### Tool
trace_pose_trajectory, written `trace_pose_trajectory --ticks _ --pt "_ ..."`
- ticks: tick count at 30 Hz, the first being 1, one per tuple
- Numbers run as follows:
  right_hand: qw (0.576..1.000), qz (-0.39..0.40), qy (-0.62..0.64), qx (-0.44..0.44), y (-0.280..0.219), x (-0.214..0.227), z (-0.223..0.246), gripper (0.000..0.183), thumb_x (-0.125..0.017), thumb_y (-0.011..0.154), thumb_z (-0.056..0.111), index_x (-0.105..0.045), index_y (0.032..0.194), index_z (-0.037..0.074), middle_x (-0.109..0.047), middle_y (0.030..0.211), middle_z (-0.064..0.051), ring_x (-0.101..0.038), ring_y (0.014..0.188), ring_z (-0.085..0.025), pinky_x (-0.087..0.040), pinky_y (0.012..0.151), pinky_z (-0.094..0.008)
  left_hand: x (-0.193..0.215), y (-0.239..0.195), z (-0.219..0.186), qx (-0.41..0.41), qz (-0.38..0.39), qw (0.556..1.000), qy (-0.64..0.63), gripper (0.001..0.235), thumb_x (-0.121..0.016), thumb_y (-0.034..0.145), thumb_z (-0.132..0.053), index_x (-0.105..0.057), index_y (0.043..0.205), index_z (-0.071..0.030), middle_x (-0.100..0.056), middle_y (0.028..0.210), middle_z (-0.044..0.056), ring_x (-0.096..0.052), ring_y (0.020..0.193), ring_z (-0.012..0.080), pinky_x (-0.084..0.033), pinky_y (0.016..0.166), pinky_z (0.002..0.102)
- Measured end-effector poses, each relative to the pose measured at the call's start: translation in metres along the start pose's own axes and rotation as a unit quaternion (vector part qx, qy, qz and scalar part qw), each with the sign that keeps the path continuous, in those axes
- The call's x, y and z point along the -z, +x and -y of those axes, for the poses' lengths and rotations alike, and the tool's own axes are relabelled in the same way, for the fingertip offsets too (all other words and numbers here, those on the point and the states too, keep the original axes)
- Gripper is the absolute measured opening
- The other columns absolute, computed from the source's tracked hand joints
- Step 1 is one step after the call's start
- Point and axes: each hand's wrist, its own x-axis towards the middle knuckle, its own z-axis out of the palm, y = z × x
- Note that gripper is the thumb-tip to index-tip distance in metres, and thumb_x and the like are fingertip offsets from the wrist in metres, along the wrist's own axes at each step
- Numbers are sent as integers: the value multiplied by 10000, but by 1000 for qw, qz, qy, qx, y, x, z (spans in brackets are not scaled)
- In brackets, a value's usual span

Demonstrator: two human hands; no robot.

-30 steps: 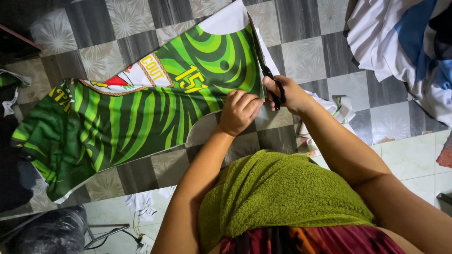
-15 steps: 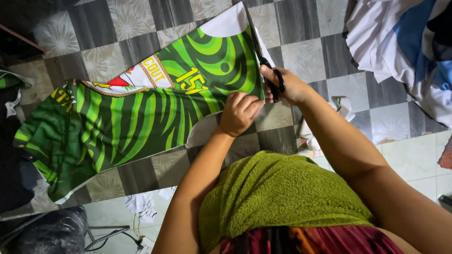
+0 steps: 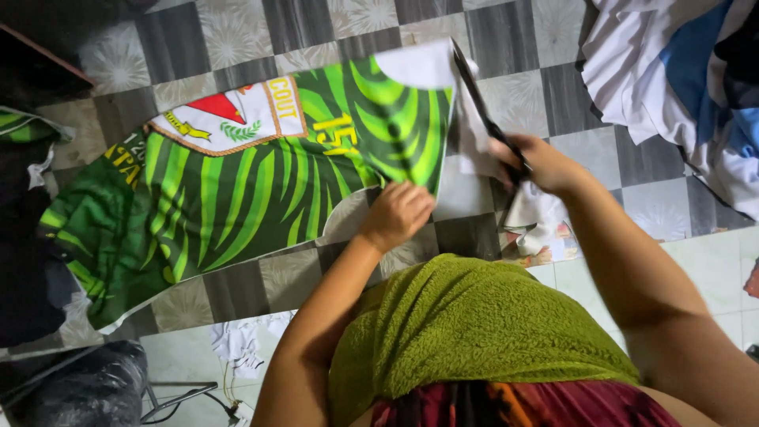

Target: Cutting out a printed garment pattern from a fabric sheet using scissors and then folding the piece.

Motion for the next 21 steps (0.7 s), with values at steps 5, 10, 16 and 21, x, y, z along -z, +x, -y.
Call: trace_pose_trajectory --ticks 5,10,16,21 --pt "985 43 -138 -95 -70 31 12 399 -637 819 362 -563 991 9 -575 628 -159 -554 508 -245 -458 456 -347 92 -2 -45 120 -39 992 -11 164 -517 872 -192 -619 948 -90 -608 928 89 -606 877 261 -484 779 400" --pt "943 -33 -270 -194 -92 70 -28 455 -733 769 315 -626 1108 32 -617 746 -128 -484 588 -218 -358 512 -336 158 -90 -4 572 -94 761 291 565 -489 954 -299 -296 1416 -37 -185 1509 258 -164 1394 453 -105 1091 636" --pt "865 -117 -450 -189 -110 95 -45 568 -712 729 549 -573 925 34 -691 802 -229 -630 710 -398 -430 627 -439 220 -127 33 739 29 593 319 805 -323 925 -619 -117 1519 -117 -34 1555 176 -2 1414 382 -95 1008 741" --pt "865 -213 -409 -198 -129 81 -40 655 -712 745 574 -575 1058 15 -666 922 -235 -612 818 -405 -427 646 -443 310 -158 73 659 160 679 281 766 -361 882 -587 -171 1511 -193 -52 1572 89 -36 1415 383 -91 1001 738"
